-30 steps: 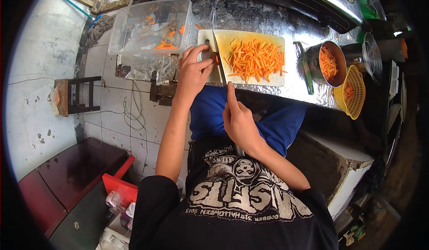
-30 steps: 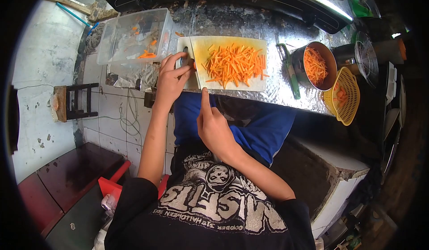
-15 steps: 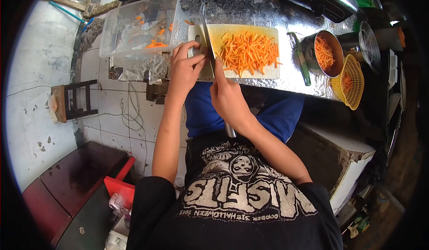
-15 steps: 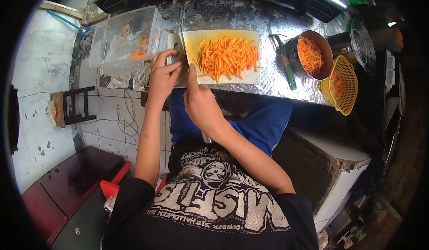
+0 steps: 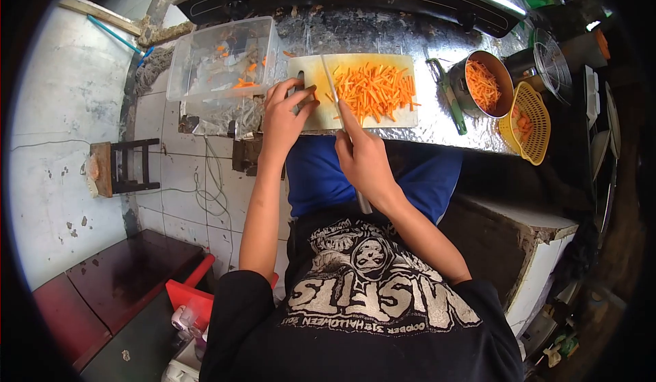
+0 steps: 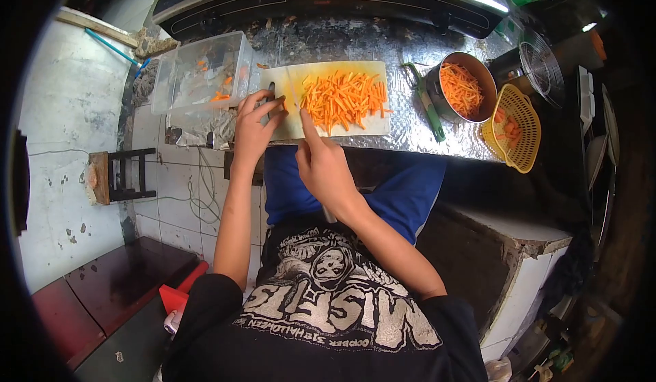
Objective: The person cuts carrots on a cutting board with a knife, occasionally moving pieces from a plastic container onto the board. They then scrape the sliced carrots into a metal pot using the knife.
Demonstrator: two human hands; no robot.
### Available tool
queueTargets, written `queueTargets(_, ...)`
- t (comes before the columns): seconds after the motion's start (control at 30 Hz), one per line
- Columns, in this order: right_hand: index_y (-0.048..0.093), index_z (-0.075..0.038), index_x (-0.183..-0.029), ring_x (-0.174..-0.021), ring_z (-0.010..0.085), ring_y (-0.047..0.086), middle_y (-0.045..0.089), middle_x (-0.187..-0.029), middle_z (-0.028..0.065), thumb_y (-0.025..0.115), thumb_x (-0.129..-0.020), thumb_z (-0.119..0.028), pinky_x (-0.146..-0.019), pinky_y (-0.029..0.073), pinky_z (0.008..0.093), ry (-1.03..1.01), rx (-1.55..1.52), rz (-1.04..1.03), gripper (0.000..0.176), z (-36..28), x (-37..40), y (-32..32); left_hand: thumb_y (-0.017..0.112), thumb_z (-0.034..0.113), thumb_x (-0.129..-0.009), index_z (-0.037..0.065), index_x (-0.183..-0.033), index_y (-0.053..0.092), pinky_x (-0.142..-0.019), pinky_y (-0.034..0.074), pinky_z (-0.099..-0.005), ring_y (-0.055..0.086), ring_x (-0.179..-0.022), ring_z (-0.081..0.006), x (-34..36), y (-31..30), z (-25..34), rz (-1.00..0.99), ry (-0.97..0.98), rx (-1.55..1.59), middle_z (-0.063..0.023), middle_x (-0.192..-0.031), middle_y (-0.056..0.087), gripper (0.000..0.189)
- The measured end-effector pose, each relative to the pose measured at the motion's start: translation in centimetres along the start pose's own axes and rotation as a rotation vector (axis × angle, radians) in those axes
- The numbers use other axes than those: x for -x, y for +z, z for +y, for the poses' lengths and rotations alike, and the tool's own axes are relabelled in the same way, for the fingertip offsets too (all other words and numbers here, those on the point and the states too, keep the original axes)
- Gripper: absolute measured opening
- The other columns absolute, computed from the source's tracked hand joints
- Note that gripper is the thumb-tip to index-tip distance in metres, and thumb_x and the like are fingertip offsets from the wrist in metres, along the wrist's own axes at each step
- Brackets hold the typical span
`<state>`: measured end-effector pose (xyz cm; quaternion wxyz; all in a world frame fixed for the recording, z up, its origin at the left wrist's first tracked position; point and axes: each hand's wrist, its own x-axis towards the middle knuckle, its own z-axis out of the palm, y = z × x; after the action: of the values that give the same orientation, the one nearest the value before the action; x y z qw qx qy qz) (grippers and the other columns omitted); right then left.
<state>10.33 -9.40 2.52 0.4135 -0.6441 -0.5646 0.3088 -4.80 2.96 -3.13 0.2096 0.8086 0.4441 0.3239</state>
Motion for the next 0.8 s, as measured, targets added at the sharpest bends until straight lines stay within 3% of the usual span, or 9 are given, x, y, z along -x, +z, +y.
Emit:
queueTargets(0.03, 0.04, 0.005, -0.147, -0.07, 0.0451, 0.064, 0.062, -0.079, 0.0307, 0.059, -0.091, 0.001, -0.066, 0.05, 0.0512, 0.0, 0.0, 0.01, 0.059, 0.0, 0.3, -0.1, 0.079, 0.014, -0.081, 0.011, -0.111, 0.077, -0.099, 0.045, -0.0397, 0.056, -0.116, -0.0287, -0.1, 0.3, 0.2, -0.003, 0.01, 0.002, -0.0061, -0.121, 0.064, 0.031)
queueTargets(0.1, 0.049, -0.005, -0.145, -0.069, 0.0423, 0.064, 0.062, -0.078, 0.0265, 0.063, -0.09, -0.003, -0.067, 0.051, 0.0496, -0.048, 0.049, 0.075, 0.057, -0.1, 0.9, -0.2, 0.08, 0.019, -0.08, 0.014, -0.109, 0.078, -0.101, 0.042, -0.0425, 0.054, -0.118, -0.0265, 0.0, 1.0, 0.7, 0.073, 0.055, -0.107, -0.0034, -0.121, 0.064, 0.029)
queueTargets(0.2, 0.056, -0.01, -0.142, -0.068, 0.0399, 0.064, 0.062, -0.078, 0.0236, 0.066, -0.09, -0.005, -0.067, 0.052, 0.0476, 0.003, 0.076, 0.094, 0.053, -0.6, 1.2, -0.7, 0.077, 0.019, -0.083, 0.013, -0.11, 0.077, -0.102, 0.04, -0.0442, 0.053, -0.12, -0.0271, -0.2, 1.3, 1.4, 0.009, 0.046, -0.13, -0.0035, -0.123, 0.063, 0.027)
queueTargets(0.33, 0.058, -0.011, -0.14, -0.068, 0.0388, 0.064, 0.062, -0.08, 0.0227, 0.067, -0.09, -0.006, -0.067, 0.052, 0.0466, -0.026, 0.105, 0.13, 0.051, 0.3, 1.4, -0.8, 0.074, 0.017, -0.087, 0.012, -0.112, 0.075, -0.102, 0.04, -0.0442, 0.053, -0.119, -0.0288, -0.7, 1.1, 2.1, 0.041, 0.078, -0.11, -0.005, -0.122, 0.063, 0.025)
queueTargets(0.4, 0.061, -0.013, -0.138, -0.068, 0.0383, 0.065, 0.062, -0.08, 0.0219, 0.067, -0.089, -0.007, -0.065, 0.053, 0.0467, -0.017, 0.131, 0.146, 0.05, 0.5, 1.5, -1.0, 0.071, 0.012, -0.088, 0.011, -0.113, 0.074, -0.102, 0.04, -0.0445, 0.053, -0.118, -0.0296, -0.8, 0.5, 3.4, 0.192, 0.094, -0.006, -0.007, -0.121, 0.062, 0.025)
queueTargets(0.53, 0.063, -0.016, -0.137, -0.068, 0.0372, 0.065, 0.062, -0.079, 0.0198, 0.068, -0.088, -0.008, -0.065, 0.054, 0.0465, 0.041, 0.166, 0.136, 0.05, 0.4, 1.6, -1.5, 0.065, -0.004, -0.082, 0.013, -0.114, 0.075, -0.104, 0.04, -0.043, 0.051, -0.123, -0.031, -1.4, -0.2, 6.2, 0.211, 0.255, -0.198, -0.0092, -0.129, 0.059, 0.038)
queueTargets(0.6, 0.064, -0.021, -0.137, -0.072, 0.0332, 0.065, 0.064, -0.082, 0.0173, 0.072, -0.086, -0.007, -0.068, 0.053, 0.0428, 0.068, 0.189, 0.127, 0.053, 0.6, 1.9, -1.5, 0.063, -0.006, -0.08, 0.014, -0.114, 0.075, -0.106, 0.039, -0.0437, 0.048, -0.127, -0.0315, -1.4, 0.2, 6.3, 0.159, 0.271, -0.199, -0.0099, -0.132, 0.056, 0.041)
queueTargets(0.8, 0.065, -0.02, -0.136, -0.073, 0.0334, 0.066, 0.064, -0.085, 0.0171, 0.071, -0.087, -0.009, -0.071, 0.055, 0.0428, 0.104, 0.249, 0.107, 0.05, 0.5, 2.1, -1.7, 0.059, -0.011, -0.077, 0.015, -0.113, 0.075, -0.109, 0.035, -0.0454, 0.042, -0.134, -0.033, -1.7, 1.5, 6.4, 0.013, 0.258, -0.185, -0.0108, -0.141, 0.052, 0.047)
